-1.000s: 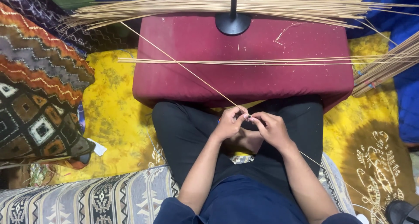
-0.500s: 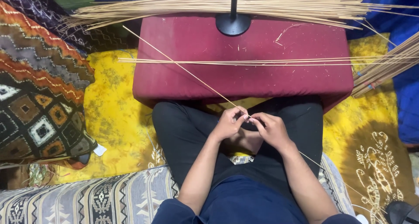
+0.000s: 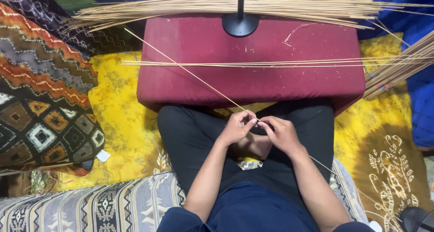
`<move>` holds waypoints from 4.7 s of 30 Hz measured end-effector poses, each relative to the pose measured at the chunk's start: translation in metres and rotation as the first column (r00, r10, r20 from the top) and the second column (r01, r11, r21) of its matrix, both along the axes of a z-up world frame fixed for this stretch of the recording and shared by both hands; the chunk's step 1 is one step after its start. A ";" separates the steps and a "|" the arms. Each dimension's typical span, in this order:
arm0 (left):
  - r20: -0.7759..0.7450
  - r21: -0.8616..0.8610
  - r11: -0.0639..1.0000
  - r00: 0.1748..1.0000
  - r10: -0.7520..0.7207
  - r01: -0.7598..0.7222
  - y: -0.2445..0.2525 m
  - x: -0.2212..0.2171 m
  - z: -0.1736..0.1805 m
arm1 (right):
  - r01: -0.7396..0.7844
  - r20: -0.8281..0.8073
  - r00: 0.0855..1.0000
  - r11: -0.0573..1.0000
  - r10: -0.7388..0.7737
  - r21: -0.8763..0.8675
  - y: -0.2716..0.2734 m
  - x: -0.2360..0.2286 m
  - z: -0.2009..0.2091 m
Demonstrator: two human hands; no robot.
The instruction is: Sorting and aligning thin dried stalks into a bundle on a padded surface.
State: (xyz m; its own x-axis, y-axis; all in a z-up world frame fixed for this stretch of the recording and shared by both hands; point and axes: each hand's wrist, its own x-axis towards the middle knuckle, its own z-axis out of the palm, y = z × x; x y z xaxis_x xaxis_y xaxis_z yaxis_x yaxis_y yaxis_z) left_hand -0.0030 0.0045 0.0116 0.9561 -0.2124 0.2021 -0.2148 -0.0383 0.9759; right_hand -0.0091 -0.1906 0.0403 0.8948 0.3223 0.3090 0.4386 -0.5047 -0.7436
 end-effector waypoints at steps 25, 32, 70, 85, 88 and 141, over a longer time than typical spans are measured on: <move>0.018 0.030 1.000 1.000 -0.002 0.001 -0.001 -0.003 0.001 | -0.019 0.021 1.000 1.000 0.018 0.024 0.001 -0.001 0.006; -0.089 -0.109 0.989 0.992 0.091 -0.100 -0.002 0.001 -0.013 | -0.006 0.037 0.999 0.999 0.005 0.040 -0.004 0.000 0.001; 0.186 -0.118 0.973 0.959 0.216 -0.196 0.005 0.011 -0.005 | -0.057 0.220 0.975 0.996 0.043 0.061 0.030 0.006 0.006; 0.131 -0.152 0.964 0.962 0.238 -0.218 -0.004 0.014 -0.004 | -0.017 0.285 0.959 0.998 -0.002 0.065 0.026 0.011 -0.003; 0.130 -0.177 0.957 0.958 0.255 -0.230 -0.002 0.015 -0.004 | -0.022 0.274 0.962 0.997 0.000 0.078 0.026 0.011 0.000; -0.243 -0.525 0.777 0.936 0.253 -0.346 0.074 0.122 0.025 | 0.019 -0.160 0.987 1.000 -0.014 0.024 0.017 -0.034 0.039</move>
State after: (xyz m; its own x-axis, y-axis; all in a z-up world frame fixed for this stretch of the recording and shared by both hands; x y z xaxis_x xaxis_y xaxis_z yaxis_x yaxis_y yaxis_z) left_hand 0.1188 0.0781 0.0364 0.9801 0.1934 0.0443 -0.1335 0.4777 0.8683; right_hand -0.0434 -0.1741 0.0792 0.9385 0.3009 0.1695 0.3047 -0.4906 -0.8163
